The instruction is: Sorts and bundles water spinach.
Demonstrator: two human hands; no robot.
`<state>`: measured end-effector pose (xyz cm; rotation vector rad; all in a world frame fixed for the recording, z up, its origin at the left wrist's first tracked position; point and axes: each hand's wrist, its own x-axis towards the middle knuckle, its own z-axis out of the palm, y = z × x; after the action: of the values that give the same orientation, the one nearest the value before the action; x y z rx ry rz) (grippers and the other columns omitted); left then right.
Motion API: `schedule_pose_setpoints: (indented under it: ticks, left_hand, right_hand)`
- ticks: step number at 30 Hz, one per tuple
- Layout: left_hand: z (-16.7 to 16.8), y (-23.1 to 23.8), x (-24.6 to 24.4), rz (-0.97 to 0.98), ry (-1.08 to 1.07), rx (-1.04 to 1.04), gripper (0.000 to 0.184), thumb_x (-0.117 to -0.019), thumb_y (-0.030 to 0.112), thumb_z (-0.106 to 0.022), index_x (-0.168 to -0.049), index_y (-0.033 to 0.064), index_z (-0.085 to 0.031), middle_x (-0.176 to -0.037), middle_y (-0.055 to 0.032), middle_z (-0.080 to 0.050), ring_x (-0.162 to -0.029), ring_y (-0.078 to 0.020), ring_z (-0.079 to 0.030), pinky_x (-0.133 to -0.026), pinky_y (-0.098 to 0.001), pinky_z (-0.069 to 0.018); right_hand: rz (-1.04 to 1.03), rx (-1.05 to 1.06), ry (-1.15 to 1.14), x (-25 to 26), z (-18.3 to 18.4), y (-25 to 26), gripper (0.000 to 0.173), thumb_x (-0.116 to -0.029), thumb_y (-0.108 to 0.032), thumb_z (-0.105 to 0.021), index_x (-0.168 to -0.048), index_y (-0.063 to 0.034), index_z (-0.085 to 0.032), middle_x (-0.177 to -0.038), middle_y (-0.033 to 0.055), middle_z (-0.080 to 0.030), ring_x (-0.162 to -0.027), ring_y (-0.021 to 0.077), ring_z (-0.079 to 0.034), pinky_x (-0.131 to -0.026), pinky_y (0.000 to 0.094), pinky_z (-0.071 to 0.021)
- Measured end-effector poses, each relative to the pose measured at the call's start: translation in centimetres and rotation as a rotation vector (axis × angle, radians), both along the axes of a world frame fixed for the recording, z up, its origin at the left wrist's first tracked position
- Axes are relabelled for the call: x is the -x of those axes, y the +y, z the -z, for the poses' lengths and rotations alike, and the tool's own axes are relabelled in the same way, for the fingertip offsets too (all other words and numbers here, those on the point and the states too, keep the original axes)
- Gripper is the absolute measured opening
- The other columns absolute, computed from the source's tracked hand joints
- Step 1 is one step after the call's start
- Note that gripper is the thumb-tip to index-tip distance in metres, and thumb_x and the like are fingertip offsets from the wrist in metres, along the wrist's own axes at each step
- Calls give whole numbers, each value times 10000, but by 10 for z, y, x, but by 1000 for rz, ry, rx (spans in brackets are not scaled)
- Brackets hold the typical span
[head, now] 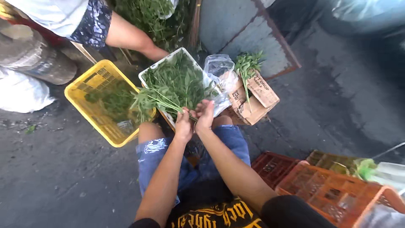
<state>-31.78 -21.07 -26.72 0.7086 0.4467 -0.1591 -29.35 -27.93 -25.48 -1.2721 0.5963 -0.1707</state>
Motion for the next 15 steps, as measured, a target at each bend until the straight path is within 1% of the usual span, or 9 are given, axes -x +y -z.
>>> schedule_pose_setpoints:
  ticks: [2,3,5,7,10,11,12,13,15]
  left_hand:
    - [-7,24,-15,-74,-44,89,266,-1130,247,-239,-1075,177,-489,-758,-4,-589,-747,-212,-649,-814,-471,-580]
    - [-8,41,-20,-106,-63,117,276,-1129,269,-232,-1051,206,-489,-733,31,-554,-706,-176,-621,-779,-443,-582]
    - [-5,76,-34,-176,-111,151,297,-1128,311,-235,-1035,242,-508,-711,72,-516,-654,-119,-566,-698,-354,-551]
    - [1,106,-50,-272,-125,153,362,-1129,363,-222,-989,246,-534,-668,80,-502,-594,-100,-529,-620,-303,-522]
    - [8,125,-60,-326,-100,183,557,-1081,579,-133,-888,237,-529,-610,73,-415,-499,-83,-406,-494,-247,-405]
    - [11,123,-58,-312,-85,226,609,-1047,660,-124,-843,240,-515,-589,77,-380,-473,-70,-370,-462,-230,-372]
    - [12,118,-56,-312,-60,280,632,-1030,701,-161,-793,235,-517,-562,80,-383,-445,-63,-382,-432,-227,-375]
    - [12,115,-60,-319,-38,320,641,-1033,696,-209,-744,220,-525,-536,73,-412,-425,-69,-428,-413,-238,-406]
    - [4,114,-74,-325,-1,328,623,-1077,593,-232,-707,179,-515,-505,43,-439,-399,-102,-466,-393,-267,-432]
  right_hand:
    - [-14,24,27,-14,5,-19,629,-1086,-563,-172,-1304,-115,-556,-957,25,-640,-783,142,-623,-698,349,-542]
    - [-18,31,78,-20,7,-30,552,-1103,-518,-219,-1264,-123,-568,-902,6,-624,-751,131,-610,-692,346,-538]
    - [-61,51,209,-39,13,-46,305,-1093,-394,-446,-1150,-128,-583,-798,-16,-571,-645,112,-564,-614,316,-528]
    - [-229,114,341,-63,29,-53,230,-1059,-298,-570,-1147,-91,-617,-808,19,-577,-630,121,-549,-587,301,-510]
    - [-565,294,505,-92,79,-49,303,-1027,-290,-634,-1219,-58,-656,-931,92,-670,-687,168,-615,-617,347,-547]
    - [-645,372,589,-92,96,-48,364,-1019,-334,-646,-1258,-60,-649,-989,122,-679,-736,206,-638,-657,385,-564]
    - [-714,474,657,-89,110,-48,443,-1011,-395,-644,-1295,-56,-632,-1039,161,-681,-799,258,-655,-715,442,-570]
    - [-770,590,700,-93,123,-45,505,-988,-454,-645,-1311,-65,-638,-1125,188,-696,-926,312,-695,-823,510,-587]
    - [-809,750,694,-109,134,-30,502,-983,-469,-643,-1269,-58,-687,-1239,226,-684,-1154,388,-657,-1003,607,-516]
